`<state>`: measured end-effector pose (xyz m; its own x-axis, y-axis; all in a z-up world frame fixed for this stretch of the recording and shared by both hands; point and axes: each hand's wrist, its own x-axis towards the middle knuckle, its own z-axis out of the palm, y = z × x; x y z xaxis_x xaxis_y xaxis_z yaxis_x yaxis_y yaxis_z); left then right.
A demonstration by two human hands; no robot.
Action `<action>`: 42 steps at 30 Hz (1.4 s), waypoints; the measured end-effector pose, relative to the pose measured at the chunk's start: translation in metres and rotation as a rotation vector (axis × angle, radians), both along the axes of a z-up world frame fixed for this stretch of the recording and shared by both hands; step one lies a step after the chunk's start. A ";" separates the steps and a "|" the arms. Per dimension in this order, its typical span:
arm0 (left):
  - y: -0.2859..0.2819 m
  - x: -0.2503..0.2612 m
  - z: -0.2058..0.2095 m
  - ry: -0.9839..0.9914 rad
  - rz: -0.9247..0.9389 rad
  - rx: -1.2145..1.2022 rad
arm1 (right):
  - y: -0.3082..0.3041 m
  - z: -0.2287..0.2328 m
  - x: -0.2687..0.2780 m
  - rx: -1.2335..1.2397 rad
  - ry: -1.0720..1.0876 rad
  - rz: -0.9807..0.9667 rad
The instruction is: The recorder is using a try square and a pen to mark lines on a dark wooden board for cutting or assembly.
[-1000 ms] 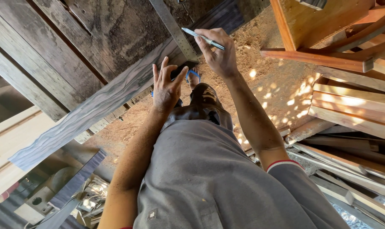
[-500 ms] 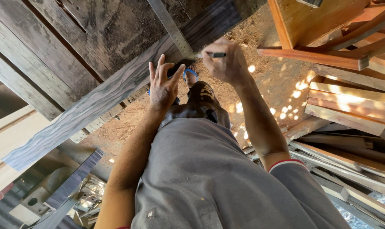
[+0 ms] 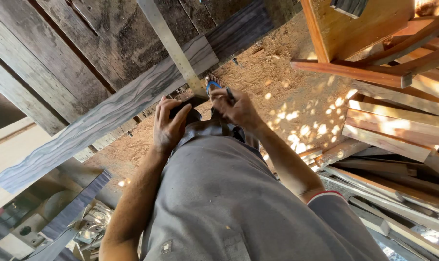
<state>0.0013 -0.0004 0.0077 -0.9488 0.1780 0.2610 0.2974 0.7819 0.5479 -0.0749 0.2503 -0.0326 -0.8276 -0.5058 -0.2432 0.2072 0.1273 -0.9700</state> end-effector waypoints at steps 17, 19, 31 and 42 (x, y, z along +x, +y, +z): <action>-0.146 0.036 -0.038 -0.397 0.320 -0.563 | 0.078 -0.032 -0.052 0.091 0.065 -0.502; -0.149 0.040 -0.040 -0.364 0.299 -0.562 | 0.091 -0.030 -0.060 0.092 0.085 -0.574; -0.186 -0.006 -0.016 -0.748 0.226 -0.315 | 0.123 -0.054 -0.074 -0.108 0.006 -0.788; -0.201 -0.032 -0.011 -1.231 0.275 -0.228 | 0.109 -0.046 -0.076 -0.114 0.003 -0.744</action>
